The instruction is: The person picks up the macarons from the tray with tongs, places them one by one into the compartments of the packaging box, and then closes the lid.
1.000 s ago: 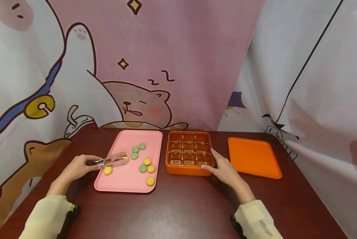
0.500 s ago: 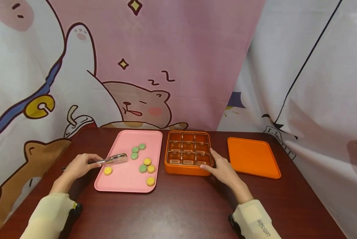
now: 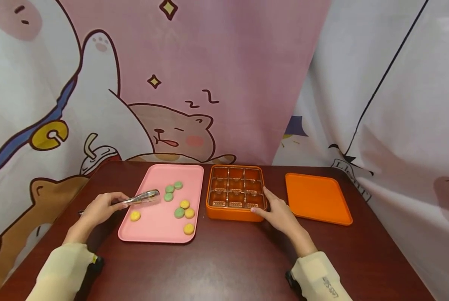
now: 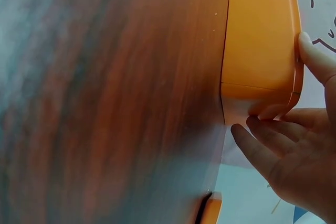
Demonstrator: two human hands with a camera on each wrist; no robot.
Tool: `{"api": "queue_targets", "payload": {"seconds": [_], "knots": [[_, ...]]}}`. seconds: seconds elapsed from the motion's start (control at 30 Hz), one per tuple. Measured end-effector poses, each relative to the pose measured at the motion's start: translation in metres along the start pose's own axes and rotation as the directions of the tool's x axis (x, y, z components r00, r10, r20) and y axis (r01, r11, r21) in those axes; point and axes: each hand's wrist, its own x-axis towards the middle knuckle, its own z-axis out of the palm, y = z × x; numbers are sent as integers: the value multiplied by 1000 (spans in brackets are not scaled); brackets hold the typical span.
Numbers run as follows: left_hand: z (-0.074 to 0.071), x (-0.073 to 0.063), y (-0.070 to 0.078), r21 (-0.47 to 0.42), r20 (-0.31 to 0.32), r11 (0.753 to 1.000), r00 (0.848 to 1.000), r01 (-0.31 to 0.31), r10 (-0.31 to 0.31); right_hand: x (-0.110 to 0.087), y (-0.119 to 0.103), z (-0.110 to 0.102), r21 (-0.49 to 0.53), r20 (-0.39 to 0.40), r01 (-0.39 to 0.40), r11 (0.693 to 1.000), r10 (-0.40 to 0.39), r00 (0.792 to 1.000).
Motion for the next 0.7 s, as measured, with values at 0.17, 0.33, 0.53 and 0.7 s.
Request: {"api": "queue_targets", "payload": {"seconds": [0.17,0.33,0.53,0.7], "knots": [[-4,2,5,-13,-4,1000,1000,16,-16,1,-1,0,-6,-5,3,1000,-3,1000],[-6,3,9,-13,-34,1000,999,-3,2,1,-1,-1,-7,1,-1,1000,1,1000],[-7,4,17,-19,-76,999,997,-34,32,2,-1,-1,-9,-2,-6,1000,6,1000],[-7,3,25,-37,-80,999,996,-28,25,2,1,0,-12,2,-15,1000,15,1000]]}}
